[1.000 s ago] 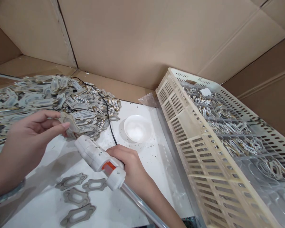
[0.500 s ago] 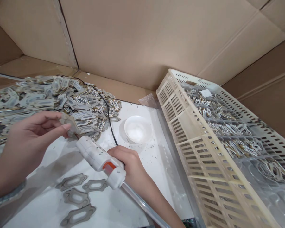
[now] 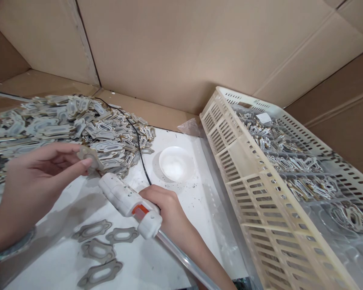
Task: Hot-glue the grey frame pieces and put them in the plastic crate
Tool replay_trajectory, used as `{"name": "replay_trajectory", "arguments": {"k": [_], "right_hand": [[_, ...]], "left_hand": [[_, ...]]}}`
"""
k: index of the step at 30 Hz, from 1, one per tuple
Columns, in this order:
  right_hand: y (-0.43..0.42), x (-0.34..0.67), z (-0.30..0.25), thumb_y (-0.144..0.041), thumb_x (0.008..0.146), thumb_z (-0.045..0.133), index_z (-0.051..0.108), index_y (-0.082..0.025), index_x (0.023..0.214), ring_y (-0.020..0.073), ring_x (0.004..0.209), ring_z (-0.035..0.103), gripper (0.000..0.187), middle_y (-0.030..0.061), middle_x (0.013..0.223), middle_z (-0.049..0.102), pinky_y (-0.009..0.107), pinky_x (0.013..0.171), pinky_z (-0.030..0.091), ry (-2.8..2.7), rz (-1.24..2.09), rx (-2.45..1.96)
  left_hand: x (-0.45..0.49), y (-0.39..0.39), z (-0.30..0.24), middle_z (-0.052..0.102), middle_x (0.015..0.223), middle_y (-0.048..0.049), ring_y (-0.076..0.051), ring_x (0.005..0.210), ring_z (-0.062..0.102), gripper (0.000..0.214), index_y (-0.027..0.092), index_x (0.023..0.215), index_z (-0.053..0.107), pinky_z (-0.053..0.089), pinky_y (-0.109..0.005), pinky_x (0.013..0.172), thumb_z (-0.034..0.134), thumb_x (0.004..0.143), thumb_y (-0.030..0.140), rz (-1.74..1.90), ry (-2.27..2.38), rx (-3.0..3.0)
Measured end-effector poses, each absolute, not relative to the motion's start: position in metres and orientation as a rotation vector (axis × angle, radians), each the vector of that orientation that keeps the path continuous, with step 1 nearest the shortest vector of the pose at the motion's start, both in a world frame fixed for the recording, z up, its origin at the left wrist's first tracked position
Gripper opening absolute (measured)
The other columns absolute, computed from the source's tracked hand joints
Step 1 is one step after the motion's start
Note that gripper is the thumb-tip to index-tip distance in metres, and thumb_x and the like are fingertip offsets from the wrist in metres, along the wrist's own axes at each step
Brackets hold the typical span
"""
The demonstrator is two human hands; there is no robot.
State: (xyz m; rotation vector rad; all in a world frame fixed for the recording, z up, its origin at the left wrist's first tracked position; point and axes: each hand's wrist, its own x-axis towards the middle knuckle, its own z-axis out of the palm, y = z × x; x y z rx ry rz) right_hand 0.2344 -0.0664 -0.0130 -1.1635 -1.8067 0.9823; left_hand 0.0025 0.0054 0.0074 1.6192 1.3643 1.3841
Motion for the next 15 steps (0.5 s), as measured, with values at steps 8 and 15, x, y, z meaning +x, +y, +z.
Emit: {"name": "replay_trajectory", "arguments": {"k": [8,15], "right_hand": [[-0.0667,0.2342,-0.0142,-0.019,0.085,0.062,0.058,-0.021,0.070,0.0126,0.063,0.057,0.015,-0.0011,0.072,0.062,0.022,0.059,0.046,-1.816,0.972,-1.167],[-0.0667,0.2350,-0.0138,-0.021,0.087,0.061,0.058,-0.022,0.072,0.0134,0.063,0.057,0.016,-0.0013,0.070,0.061,0.023,0.058,0.044,-1.827,0.954,-1.167]], "left_hand": [[0.0017,0.0053,0.0058,0.067,0.063,0.0041,-0.014,0.055,0.061,0.022,0.026,0.089,0.074,0.049,-0.027,0.057,0.075,0.073,0.040,1.395,1.389,1.691],[0.0017,0.0071,0.0083,0.067,0.062,0.0027,-0.016,0.053,0.061,0.026,0.024,0.089,0.072,0.049,-0.029,0.053,0.076,0.070,0.042,1.367,1.415,1.615]]}}
